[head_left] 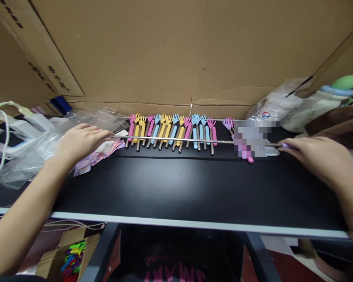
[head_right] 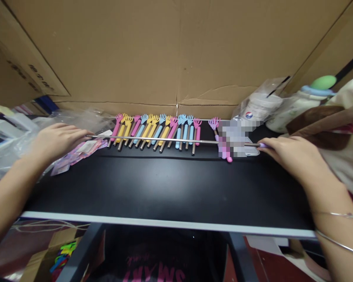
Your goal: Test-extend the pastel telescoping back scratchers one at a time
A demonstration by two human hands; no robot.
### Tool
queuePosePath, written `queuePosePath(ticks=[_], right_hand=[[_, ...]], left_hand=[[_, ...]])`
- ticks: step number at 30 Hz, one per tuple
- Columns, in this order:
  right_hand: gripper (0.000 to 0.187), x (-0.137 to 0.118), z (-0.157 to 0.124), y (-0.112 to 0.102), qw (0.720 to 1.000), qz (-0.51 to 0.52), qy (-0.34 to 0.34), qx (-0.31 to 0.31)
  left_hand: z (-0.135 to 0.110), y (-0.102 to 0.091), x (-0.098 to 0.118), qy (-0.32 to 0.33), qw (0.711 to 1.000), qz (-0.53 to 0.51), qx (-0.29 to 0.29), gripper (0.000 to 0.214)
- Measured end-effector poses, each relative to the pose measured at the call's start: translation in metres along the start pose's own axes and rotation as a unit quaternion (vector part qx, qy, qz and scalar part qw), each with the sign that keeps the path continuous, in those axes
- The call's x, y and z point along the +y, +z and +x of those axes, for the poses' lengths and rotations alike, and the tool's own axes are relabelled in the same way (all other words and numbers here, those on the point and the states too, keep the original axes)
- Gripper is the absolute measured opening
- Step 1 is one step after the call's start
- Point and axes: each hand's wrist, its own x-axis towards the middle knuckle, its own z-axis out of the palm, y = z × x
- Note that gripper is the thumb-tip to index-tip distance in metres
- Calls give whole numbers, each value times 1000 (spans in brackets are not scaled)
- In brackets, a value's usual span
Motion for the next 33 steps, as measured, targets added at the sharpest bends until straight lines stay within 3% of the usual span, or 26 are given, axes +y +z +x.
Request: queuePosePath(ticks=[9, 18, 23, 27, 33], right_hand=[[55, -22, 7, -3, 998, 42, -39, 32], [55, -74, 19, -27, 976, 88, -168, 105], [50, -72, 15, -27, 980, 97, -111, 137], [57, -71, 11, -34, 977, 125, -73, 157], [51, -107, 18, -58, 965, 185, -102, 154]], left_hand=[[12, -14, 28, 11, 998, -63, 24, 51], [38, -18, 68, 59, 985, -138, 87, 46], [43, -28, 74, 44, 983, -157, 88, 42], [42, -32, 79, 47, 982, -164, 87, 46], [54, -51, 107, 77, 976, -179, 94, 50]])
